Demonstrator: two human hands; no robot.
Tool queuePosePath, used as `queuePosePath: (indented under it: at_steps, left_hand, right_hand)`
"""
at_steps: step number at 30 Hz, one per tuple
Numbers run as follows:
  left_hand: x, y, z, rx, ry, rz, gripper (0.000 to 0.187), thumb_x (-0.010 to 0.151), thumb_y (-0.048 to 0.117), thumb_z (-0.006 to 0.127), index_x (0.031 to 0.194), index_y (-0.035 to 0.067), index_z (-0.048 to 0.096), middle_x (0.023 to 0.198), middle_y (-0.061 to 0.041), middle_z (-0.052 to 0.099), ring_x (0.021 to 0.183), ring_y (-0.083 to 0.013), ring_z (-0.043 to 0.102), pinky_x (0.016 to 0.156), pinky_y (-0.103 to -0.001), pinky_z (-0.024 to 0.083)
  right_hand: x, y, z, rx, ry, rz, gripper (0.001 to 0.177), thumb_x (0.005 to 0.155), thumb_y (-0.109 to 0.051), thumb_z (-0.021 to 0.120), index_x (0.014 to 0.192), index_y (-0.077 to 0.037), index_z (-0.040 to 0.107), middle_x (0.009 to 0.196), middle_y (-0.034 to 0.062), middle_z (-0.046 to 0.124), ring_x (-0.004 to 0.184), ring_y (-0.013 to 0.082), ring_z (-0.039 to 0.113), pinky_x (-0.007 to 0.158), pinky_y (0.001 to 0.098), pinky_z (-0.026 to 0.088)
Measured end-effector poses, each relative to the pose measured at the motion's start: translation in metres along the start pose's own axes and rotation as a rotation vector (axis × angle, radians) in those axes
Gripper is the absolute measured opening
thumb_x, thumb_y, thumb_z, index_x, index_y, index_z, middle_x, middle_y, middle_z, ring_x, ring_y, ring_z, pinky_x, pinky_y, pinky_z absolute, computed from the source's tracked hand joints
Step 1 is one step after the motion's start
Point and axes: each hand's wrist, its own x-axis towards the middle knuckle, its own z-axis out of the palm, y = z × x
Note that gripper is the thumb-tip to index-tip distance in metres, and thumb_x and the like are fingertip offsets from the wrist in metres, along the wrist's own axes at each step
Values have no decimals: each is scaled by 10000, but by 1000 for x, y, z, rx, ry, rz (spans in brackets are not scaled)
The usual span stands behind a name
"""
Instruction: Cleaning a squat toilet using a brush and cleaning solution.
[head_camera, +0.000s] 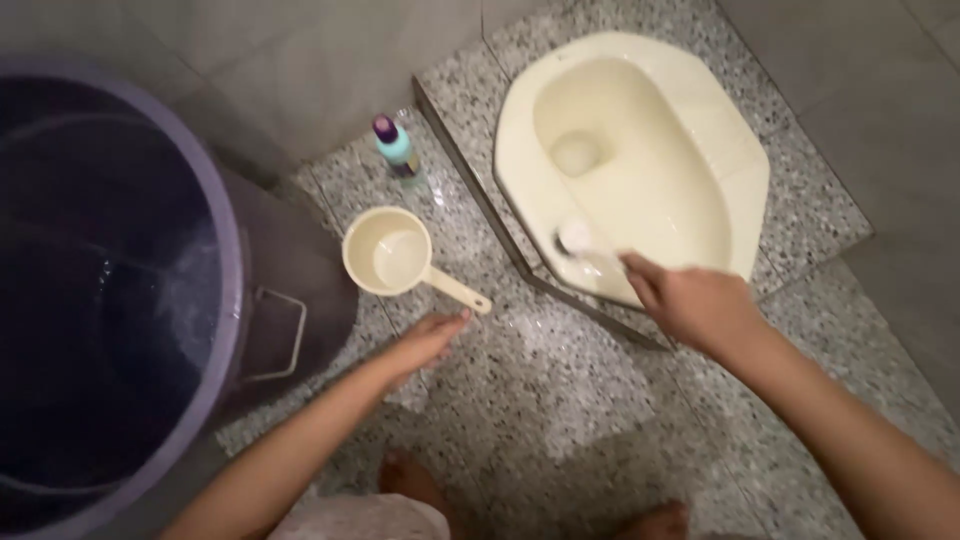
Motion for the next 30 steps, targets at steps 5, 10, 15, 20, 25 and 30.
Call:
queuePosePath:
  at_steps: [5, 10, 15, 20, 25, 30]
  left_hand:
    - [76, -16, 19, -649, 46, 2, 674, 1024, 696, 482, 1266, 78, 600, 1068, -34, 754, 883, -146, 703, 767, -351, 518]
    - [87, 20, 32, -926, 203, 174, 239, 1001, 325, 517, 1082, 103, 479, 924, -87, 769, 741, -204, 760, 650, -353, 625]
    - [58, 24, 22, -486, 407, 311, 251, 1033, 237, 515, 1045, -12, 483, 717, -83, 710, 546, -197, 651, 469, -374, 510]
    - [-17, 73, 2, -252, 425, 398, 245, 1003, 229, 521, 1058, 31, 389, 635, -127, 607, 470, -213, 597, 421, -396, 478]
    - [-38, 92, -19, 258, 707, 610, 298, 991, 259, 576, 1127, 59, 401, 759, -267, 640, 682, -479, 651, 574, -550, 497]
    - [-64, 123, -20, 318, 713, 445, 305, 958, 309, 585, 1118, 89, 448, 788, -298, 665, 753, -536, 655, 639, -618, 492]
  right_hand:
    - [-13, 14, 9, -148, 1, 63, 409, 1035, -512, 417, 1406, -460, 582, 630, 80, 735, 504, 235, 705, 469, 375, 558]
    - [-9, -10, 15, -76, 192, -45, 423, 981, -458, 478, 1362, -358, 633, 508, 74, 660, 413, 245, 643, 404, 380, 515]
    - [19, -21, 39, 20, 211, -50, 408, 1050, -403, 462, 1403, -275, 620, 508, 54, 652, 371, 212, 613, 357, 380, 502]
    - [36, -13, 34, 29, 132, -10, 413, 1074, -415, 430, 1434, -285, 585, 518, 76, 646, 355, 202, 632, 311, 373, 515]
    - [34, -26, 48, 142, 323, -81, 411, 1009, -415, 501, 1386, -317, 630, 583, 138, 702, 484, 288, 671, 482, 432, 529]
    - [60, -10, 42, 139, 218, 6, 407, 1039, -393, 449, 1414, -316, 586, 588, 91, 672, 452, 250, 636, 407, 434, 517]
